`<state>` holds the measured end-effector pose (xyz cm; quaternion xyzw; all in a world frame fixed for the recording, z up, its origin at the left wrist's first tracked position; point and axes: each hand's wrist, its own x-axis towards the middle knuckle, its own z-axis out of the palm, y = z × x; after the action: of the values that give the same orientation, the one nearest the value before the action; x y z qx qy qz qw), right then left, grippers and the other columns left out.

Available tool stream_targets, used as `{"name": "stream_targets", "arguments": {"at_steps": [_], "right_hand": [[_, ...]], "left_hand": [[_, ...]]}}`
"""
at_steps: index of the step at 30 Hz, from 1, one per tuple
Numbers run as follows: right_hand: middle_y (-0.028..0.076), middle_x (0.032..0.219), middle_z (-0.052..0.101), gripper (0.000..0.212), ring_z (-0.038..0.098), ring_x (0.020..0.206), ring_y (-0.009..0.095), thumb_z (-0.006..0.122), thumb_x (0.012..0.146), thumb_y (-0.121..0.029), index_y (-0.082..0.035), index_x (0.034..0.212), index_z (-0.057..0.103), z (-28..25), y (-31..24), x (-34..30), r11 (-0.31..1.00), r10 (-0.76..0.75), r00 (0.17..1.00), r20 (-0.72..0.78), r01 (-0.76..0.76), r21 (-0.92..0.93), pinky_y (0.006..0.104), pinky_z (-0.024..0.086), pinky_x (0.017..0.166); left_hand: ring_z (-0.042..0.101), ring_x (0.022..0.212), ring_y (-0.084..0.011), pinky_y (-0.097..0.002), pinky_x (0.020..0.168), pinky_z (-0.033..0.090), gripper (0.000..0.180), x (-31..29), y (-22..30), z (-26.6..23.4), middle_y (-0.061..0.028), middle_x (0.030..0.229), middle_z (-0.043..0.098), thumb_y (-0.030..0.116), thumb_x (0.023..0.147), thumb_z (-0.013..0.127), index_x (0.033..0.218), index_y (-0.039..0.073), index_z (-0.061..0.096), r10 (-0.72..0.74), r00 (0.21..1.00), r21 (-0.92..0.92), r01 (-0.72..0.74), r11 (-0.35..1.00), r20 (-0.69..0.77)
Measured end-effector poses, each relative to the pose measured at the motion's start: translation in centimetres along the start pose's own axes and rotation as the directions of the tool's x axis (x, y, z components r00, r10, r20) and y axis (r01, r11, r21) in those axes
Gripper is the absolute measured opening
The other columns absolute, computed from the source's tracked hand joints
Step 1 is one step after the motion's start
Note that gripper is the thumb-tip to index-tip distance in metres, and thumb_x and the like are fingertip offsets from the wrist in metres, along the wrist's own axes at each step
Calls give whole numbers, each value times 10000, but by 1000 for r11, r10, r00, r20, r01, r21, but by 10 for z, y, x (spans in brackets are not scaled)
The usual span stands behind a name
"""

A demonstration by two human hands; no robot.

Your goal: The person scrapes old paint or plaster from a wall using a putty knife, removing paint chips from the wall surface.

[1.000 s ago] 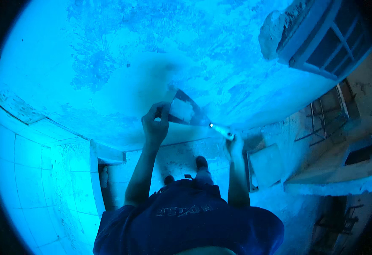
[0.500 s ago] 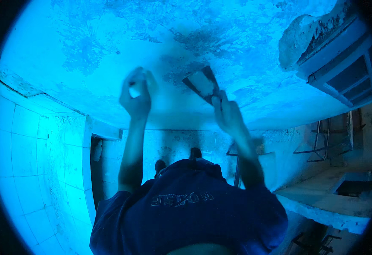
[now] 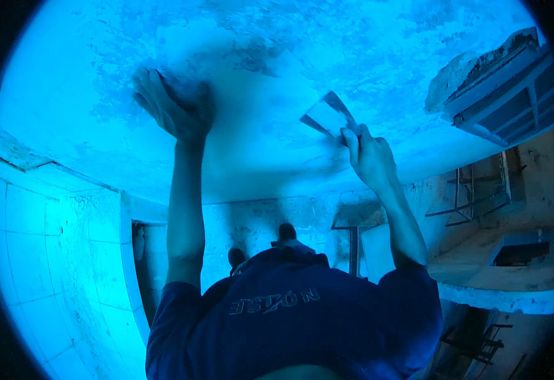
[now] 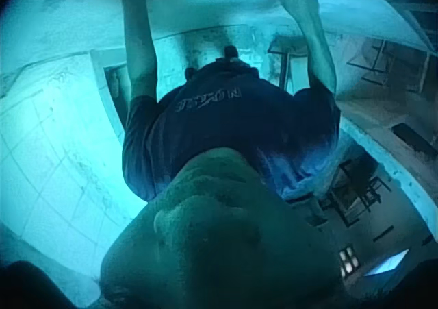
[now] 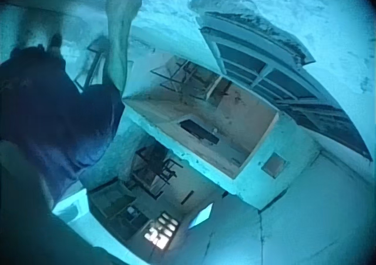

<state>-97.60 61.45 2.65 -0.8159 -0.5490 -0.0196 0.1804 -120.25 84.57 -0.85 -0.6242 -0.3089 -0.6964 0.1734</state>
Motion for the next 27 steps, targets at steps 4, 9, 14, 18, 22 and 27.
{"name": "stream_targets", "arguments": {"at_steps": [4,9,14,18,22,27], "right_hand": [[247,607,575,388,581,605,423,444,908,-377,-8,861,550,5,-6,-6,996,58,997,-49,-61,-64,518,452,562],[236,616,584,407,582,606,423,442,909,-380,-2,818,565,7,-1,-7,990,121,991,-62,-125,-62,512,456,566],[251,612,578,428,582,604,427,455,902,-392,6,816,585,5,-16,-9,994,105,989,-104,-103,32,514,458,563],[245,604,577,435,581,595,428,462,897,-402,8,821,587,12,1,-8,992,116,991,-71,-112,62,514,459,557],[252,608,575,427,579,589,429,466,894,-398,8,834,582,17,11,-6,994,90,994,-58,-86,74,509,462,554],[250,628,581,396,577,593,430,471,892,-381,-3,845,576,21,6,-6,994,97,993,-60,-94,58,511,458,553]], "left_hand": [[285,1273,-437,-564,1038,137,691,0,2,-1,-297,1321,354,368,830,569,1288,-84,318,-2,1000,-62,3,998,16],[281,1276,-435,-560,1045,120,669,-2,0,-4,-281,1335,348,336,835,558,1298,-77,308,11,999,-86,-7,996,37],[281,1276,-434,-560,1048,116,690,0,-1,-5,-271,1332,356,353,832,563,1303,-77,300,-28,999,-60,30,998,39],[279,1277,-432,-559,1049,122,714,-2,-1,-3,-264,1328,363,386,825,574,1304,-72,307,-12,1000,-65,12,998,6],[277,1278,-433,-555,1050,128,710,3,8,1,-258,1336,357,413,833,558,1304,-62,319,-8,1000,-79,6,997,-18],[331,1257,-370,-429,1058,234,743,-1,14,2,-243,1350,332,456,855,526,1327,-56,269,-163,986,-91,161,983,-15]]}}
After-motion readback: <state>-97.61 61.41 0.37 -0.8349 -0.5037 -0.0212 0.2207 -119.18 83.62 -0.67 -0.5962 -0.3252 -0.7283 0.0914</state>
